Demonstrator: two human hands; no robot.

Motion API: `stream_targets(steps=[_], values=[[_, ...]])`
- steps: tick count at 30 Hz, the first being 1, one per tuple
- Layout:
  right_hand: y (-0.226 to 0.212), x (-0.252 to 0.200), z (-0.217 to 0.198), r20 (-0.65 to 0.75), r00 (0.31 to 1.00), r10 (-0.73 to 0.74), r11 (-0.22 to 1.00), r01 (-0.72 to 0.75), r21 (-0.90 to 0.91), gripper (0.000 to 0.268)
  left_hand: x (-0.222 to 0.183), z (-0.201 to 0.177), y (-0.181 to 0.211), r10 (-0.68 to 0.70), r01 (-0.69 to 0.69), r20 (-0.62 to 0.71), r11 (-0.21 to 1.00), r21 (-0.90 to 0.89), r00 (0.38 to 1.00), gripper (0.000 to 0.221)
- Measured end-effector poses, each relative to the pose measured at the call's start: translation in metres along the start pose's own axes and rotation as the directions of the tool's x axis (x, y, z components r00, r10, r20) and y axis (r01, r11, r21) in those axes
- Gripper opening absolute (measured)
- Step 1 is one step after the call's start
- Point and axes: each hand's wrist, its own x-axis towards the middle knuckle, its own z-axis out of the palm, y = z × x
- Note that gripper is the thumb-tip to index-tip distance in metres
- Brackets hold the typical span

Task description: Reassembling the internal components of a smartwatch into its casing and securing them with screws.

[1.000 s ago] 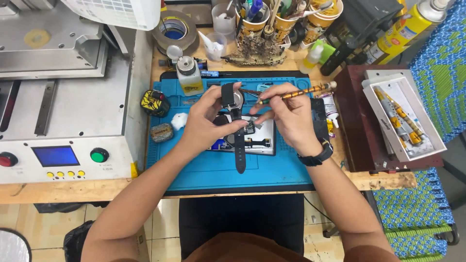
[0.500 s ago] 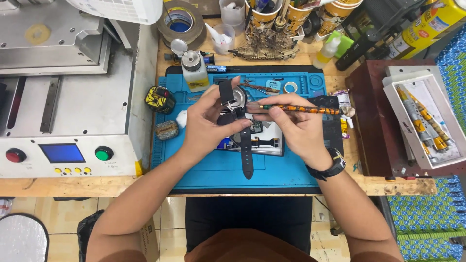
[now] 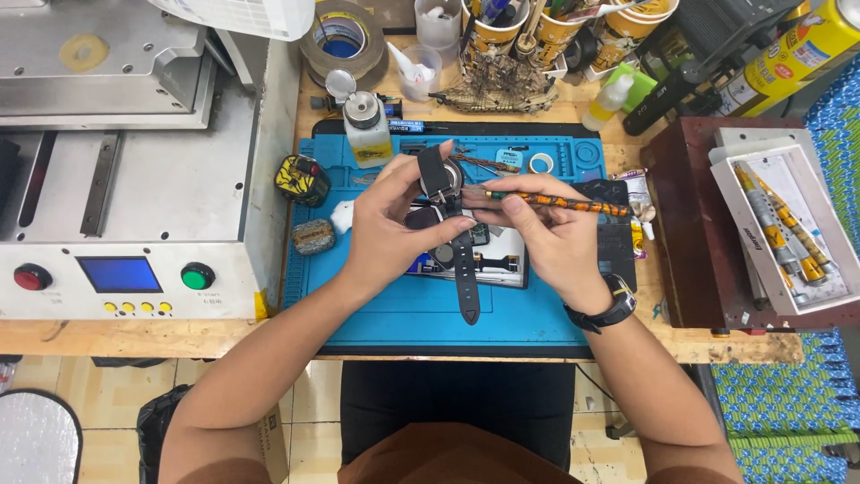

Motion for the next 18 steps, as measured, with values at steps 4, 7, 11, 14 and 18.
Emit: stream_targets(steps=[4, 7, 11, 14, 18], values=[[0.0, -0.001, 0.0, -0.004, 1.0, 0.007, 1.0, -0.007, -0.002, 0.019, 0.0, -0.001, 0.003, 0.007, -0.007, 0.008, 1.0, 0.024, 1.0, 0.059], [0.0, -0.001, 0.0, -0.009, 1.0, 0.014, 1.0, -0.013, 0.017, 0.019, 0.001, 0.0, 0.006, 0.022, -0.022, 0.003, 0.999, 0.044, 1.0, 0.059], [0.001, 0.001, 0.0, -0.003, 1.0, 0.029, 0.999, -0.028, 0.023, 0.02, 0.001, 0.001, 0.007, 0.017, -0.018, 0.006, 0.999, 0.042, 1.0, 0.057], [0.001, 0.002, -0.002, -0.001, 0.999, 0.037, 0.995, -0.037, 0.09, 0.024, 0.001, 0.002, 0.01, 0.006, -0.006, 0.011, 1.0, 0.029, 1.0, 0.053], [0.007, 0.003, -0.015, -0.002, 1.0, 0.026, 0.952, -0.024, 0.304, 0.028, 0.005, 0.002, 0.013, -0.043, 0.042, 0.046, 0.999, 0.02, 0.998, 0.049]])
